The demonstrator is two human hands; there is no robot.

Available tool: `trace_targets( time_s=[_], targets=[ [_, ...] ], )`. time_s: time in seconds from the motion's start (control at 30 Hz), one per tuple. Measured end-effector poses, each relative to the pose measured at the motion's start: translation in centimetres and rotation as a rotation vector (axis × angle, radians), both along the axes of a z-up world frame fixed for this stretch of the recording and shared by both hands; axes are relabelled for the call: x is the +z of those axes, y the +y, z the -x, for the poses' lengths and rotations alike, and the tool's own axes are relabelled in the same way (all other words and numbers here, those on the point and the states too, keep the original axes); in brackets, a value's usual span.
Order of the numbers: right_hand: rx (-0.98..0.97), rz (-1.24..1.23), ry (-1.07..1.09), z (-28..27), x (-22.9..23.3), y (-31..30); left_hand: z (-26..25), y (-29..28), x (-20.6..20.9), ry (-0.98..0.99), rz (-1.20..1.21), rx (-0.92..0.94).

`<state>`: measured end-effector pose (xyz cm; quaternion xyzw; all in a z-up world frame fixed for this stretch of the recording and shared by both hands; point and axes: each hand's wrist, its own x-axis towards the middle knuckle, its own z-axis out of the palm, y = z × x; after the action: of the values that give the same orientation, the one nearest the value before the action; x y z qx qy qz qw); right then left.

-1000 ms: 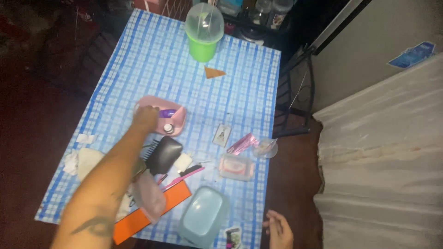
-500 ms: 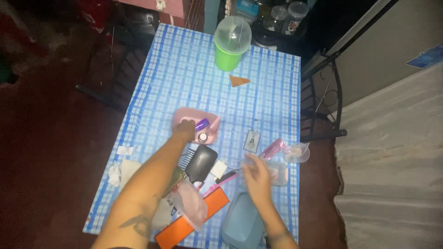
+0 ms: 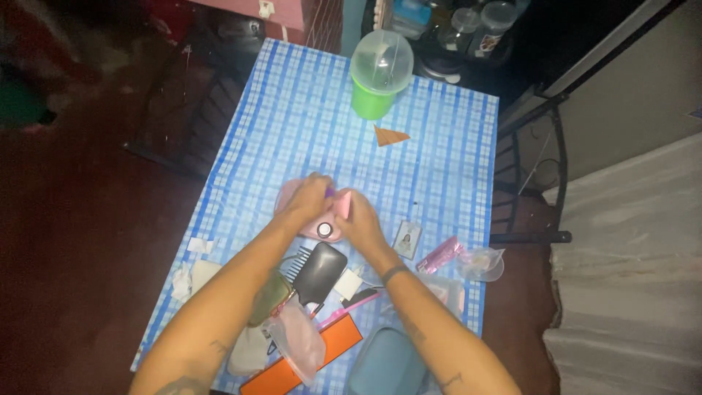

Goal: Organizing various personal grooming items and accessories from a table into a vanity and storage containers.

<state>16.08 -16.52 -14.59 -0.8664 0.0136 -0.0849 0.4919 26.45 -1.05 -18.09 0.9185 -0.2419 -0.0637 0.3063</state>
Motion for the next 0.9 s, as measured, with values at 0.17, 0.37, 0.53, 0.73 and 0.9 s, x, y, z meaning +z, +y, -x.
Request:
trace_targets(
  time_s=[0.17,0.37,0.53,0.73,0.9],
  targets=[
    [0.055,-0.007,-0.012,-0.9,0.3,-1.4,1.5,0.0,2.4,0.090,0.156,0.001],
    [0.055,0.066,0.006,-1.8,-1.4,-1.5,1.7,2.4,1.0,0.219,0.221,0.074],
    [0.040,0.090,0.047,-1.5,-1.8,-1.3,1.6,2.9,-0.6,0.281,0.190,0.041],
    [0.005,0.084,0.055,-1.0,-1.8,-1.7,0.6,2.2,-7.2,0.168,-0.118,0.282],
    [-0.053,0.000,0.260,0.0,-8.3,-2.6,3.7,-0.1,0.0,0.592,-0.441,0.068]
  ],
)
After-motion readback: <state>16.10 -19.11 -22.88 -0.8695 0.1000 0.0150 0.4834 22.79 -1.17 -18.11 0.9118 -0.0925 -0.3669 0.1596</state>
